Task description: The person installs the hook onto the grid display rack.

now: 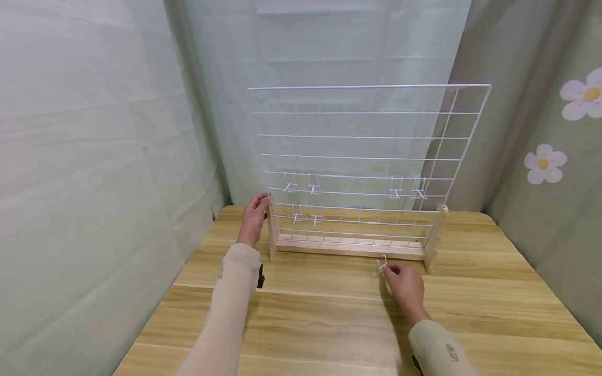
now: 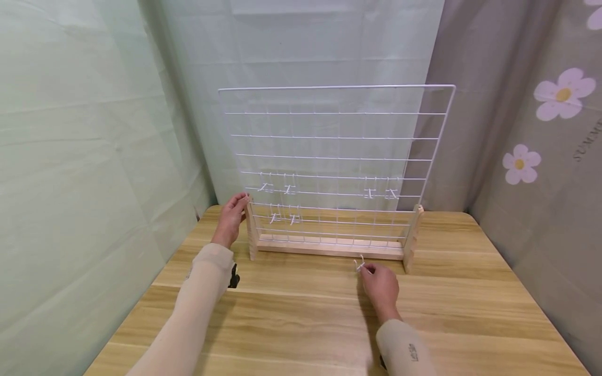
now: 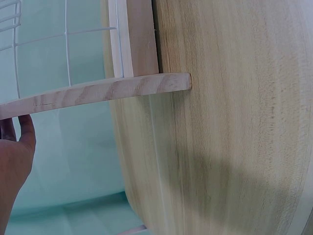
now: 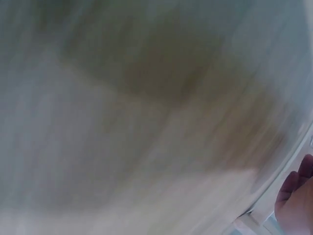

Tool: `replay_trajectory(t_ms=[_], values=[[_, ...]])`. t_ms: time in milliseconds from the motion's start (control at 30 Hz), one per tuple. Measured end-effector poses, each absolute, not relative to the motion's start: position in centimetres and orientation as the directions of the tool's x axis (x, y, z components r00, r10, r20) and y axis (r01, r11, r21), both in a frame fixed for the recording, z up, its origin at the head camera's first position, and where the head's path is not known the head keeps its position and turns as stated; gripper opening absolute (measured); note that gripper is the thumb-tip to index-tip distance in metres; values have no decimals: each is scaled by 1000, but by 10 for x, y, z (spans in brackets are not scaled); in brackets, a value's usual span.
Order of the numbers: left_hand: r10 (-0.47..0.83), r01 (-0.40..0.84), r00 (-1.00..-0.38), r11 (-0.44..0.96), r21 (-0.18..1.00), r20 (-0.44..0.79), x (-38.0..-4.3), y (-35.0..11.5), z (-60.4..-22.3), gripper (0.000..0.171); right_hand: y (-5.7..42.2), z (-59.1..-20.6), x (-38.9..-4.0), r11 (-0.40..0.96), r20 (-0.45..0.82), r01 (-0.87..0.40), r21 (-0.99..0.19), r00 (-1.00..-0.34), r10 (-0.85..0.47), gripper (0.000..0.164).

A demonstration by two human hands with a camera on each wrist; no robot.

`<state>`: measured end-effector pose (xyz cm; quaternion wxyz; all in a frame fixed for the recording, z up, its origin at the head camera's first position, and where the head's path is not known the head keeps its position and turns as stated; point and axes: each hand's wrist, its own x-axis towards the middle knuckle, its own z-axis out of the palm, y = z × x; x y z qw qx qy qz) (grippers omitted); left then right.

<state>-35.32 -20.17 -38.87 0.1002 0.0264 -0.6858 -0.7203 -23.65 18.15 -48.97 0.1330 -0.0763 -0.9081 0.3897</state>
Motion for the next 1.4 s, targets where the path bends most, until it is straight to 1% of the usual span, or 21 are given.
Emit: replay_trajectory(t_ms=[167,300,433,500,667,867,1033,1200,1400], values=[[-184,116,-977,-37,993,108,-354,-202,-390,35,175,-492,-236,682,249,61,-729,-904,347,23],[-181,117,-978,-41,992,107,-353,-203,-389,33,170,-490,-234,649,287,88,-756,-846,450,23],[-157,89,-985,-66,994,78,-343,-201,-378,33,166,-485,-233,614,306,111,-782,-789,532,21],[-157,89,-984,-68,994,77,-343,-201,-379,37,166,-481,-233,598,314,123,-792,-758,572,20],[-184,123,-977,-59,991,110,-354,-200,-392,42,171,-471,-237,598,361,126,-792,-693,624,20],[-174,106,-981,-80,991,91,-350,-199,-386,40,179,-460,-248,619,442,86,-781,-623,645,20],[-150,82,-986,-105,991,65,-340,-197,-372,40,183,-445,-255,609,457,78,-789,-588,667,22],[-139,78,-988,-89,993,65,-335,-196,-366,39,186,-432,-262,598,459,75,-798,-567,684,23],[-161,106,-983,-81,991,92,-345,-200,-379,36,188,-421,-267,587,452,58,-807,-578,679,23]])
